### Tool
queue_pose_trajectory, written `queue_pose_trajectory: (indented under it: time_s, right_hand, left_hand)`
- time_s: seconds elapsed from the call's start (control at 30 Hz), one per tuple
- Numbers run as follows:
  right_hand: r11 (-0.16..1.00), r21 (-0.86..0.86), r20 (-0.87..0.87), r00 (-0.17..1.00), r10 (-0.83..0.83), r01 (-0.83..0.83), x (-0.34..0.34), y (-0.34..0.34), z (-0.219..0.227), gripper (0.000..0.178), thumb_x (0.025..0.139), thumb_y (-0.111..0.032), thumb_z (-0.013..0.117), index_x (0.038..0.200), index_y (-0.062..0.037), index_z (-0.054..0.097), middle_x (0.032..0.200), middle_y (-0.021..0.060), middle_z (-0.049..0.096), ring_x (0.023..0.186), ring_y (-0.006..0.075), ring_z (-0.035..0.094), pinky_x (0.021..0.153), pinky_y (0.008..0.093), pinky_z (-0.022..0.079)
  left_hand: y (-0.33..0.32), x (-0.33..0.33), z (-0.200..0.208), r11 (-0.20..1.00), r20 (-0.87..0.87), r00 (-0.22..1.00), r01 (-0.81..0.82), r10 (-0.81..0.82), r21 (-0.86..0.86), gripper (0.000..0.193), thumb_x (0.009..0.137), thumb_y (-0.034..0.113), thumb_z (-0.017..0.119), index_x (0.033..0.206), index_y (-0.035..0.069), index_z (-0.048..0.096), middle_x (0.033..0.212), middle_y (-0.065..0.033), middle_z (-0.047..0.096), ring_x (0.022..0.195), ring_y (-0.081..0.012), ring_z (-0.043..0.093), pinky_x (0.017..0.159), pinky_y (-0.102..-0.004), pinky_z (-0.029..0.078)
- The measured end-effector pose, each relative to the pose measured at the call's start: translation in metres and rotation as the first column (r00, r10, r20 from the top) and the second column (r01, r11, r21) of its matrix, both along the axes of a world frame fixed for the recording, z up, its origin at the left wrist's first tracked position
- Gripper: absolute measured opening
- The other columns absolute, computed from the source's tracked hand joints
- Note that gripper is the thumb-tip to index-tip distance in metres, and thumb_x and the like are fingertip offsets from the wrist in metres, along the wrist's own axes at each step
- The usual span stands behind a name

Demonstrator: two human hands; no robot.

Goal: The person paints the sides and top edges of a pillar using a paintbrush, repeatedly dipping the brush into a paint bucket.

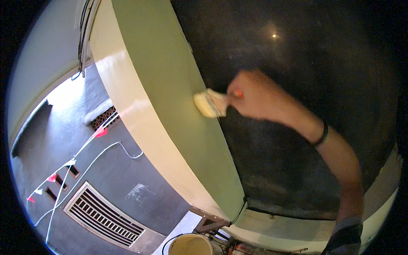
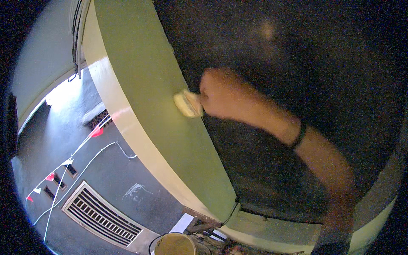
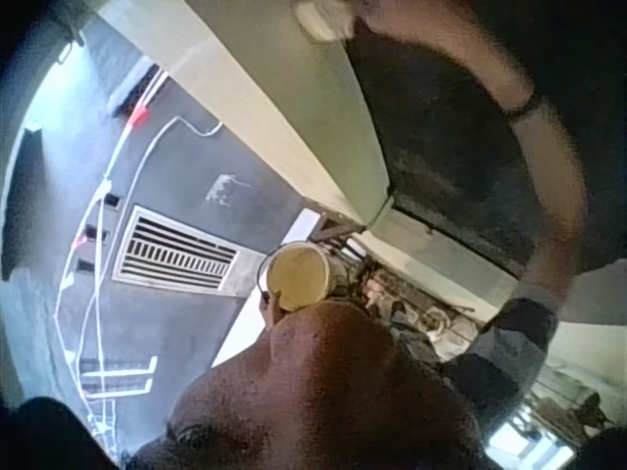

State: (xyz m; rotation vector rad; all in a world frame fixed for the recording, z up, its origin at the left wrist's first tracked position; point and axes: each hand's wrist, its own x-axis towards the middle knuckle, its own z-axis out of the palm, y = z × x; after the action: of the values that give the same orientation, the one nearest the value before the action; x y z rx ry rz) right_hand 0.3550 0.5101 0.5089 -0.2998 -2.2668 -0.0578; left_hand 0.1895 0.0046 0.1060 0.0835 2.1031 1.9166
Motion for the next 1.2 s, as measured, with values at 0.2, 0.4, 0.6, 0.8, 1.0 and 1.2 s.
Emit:
queue_pose_trajectory:
  time_s: [0.2, 0.4, 0.6, 0.8, 1.0, 1.2]
  right_hand:
    - [0.962, 0.202, -0.422, 0.903, -0.084, 0.183, -0.017, 0.016, 0.13, 0.021, 0.082, -0.015, 0.065, 0.07, 0.0011, 0.068, 0.063, 0.0219, 0.064, 0.05, 0.0341, 0.059, 0.053, 0.0449, 0.048]
    - [0.964, 0.171, -0.471, 0.876, -0.1, 0.202, -0.072, -0.003, 0.039, 0.025, 0.092, -0.015, 0.058, 0.081, 0.0052, 0.068, 0.072, 0.0306, 0.064, 0.071, 0.0453, 0.068, 0.069, 0.0524, 0.057]
    - [0.991, -0.089, -0.143, 0.984, -0.107, 0.095, -0.022, -0.03, -0.05, 0.021, 0.086, -0.014, 0.065, 0.08, 0.0059, 0.067, 0.075, 0.0291, 0.066, 0.077, 0.045, 0.069, 0.071, 0.0541, 0.056]
    - [0.98, 0.055, -0.163, 0.97, -0.18, 0.191, -0.034, -0.012, 0.04, 0.033, 0.081, -0.026, 0.07, 0.074, 0.0063, 0.07, 0.069, 0.0286, 0.064, 0.064, 0.042, 0.067, 0.063, 0.0497, 0.054]
    - [0.97, 0.036, -0.489, 0.851, -0.192, 0.239, -0.025, -0.034, 0.094, 0.026, 0.097, -0.02, 0.061, 0.096, 0.0051, 0.07, 0.091, 0.0193, 0.071, 0.079, 0.033, 0.068, 0.072, 0.0441, 0.052]
    - [0.982, -0.051, -0.259, 0.947, -0.189, 0.182, -0.06, -0.035, -0.031, 0.026, 0.094, -0.016, 0.06, 0.081, 0.0056, 0.066, 0.072, 0.0285, 0.064, 0.071, 0.0462, 0.067, 0.069, 0.0533, 0.055]
  left_hand:
    - [0.0, 0.006, 0.002, 1.0, -0.015, 1.0, -0.002, 0.002, 0.022, 0.023, 0.089, 0.022, 0.073, 0.097, 0.003, 0.062, 0.081, -0.0036, 0.061, 0.067, -0.0136, 0.055, 0.056, -0.0295, 0.044]
    - [-0.007, 0.01, 0.006, 0.999, -0.017, 1.0, -0.02, 0.021, 0.04, 0.02, 0.089, 0.019, 0.073, 0.096, 0.004, 0.062, 0.08, -0.0029, 0.061, 0.067, -0.0128, 0.055, 0.056, -0.0287, 0.044]
    - [-0.011, 0.012, 0.007, 0.999, -0.024, 0.999, -0.025, 0.026, 0.037, 0.019, 0.087, 0.017, 0.074, 0.092, 0.006, 0.06, 0.08, -0.0024, 0.061, 0.067, -0.0125, 0.054, 0.056, -0.0289, 0.043]
    - [-0.003, 0.016, 0.019, 0.998, 0.033, 0.999, -0.025, 0.023, 0.064, 0.02, 0.086, 0.016, 0.075, 0.091, 0.008, 0.057, 0.082, -0.003, 0.06, 0.071, -0.0137, 0.053, 0.057, -0.0313, 0.042]
    - [0.004, 0.023, 0.028, 0.996, 0.05, 0.998, -0.027, 0.022, 0.084, 0.026, 0.086, 0.021, 0.076, 0.098, 0.004, 0.06, 0.084, -0.0047, 0.061, 0.073, -0.0166, 0.054, 0.059, -0.0332, 0.043]
    - [-0.007, 0.023, 0.025, 0.999, 0.015, 0.999, -0.041, 0.041, -0.004, 0.032, 0.086, 0.026, 0.076, 0.101, 0.003, 0.061, 0.086, -0.0048, 0.06, 0.075, -0.0171, 0.054, 0.062, -0.0339, 0.044]
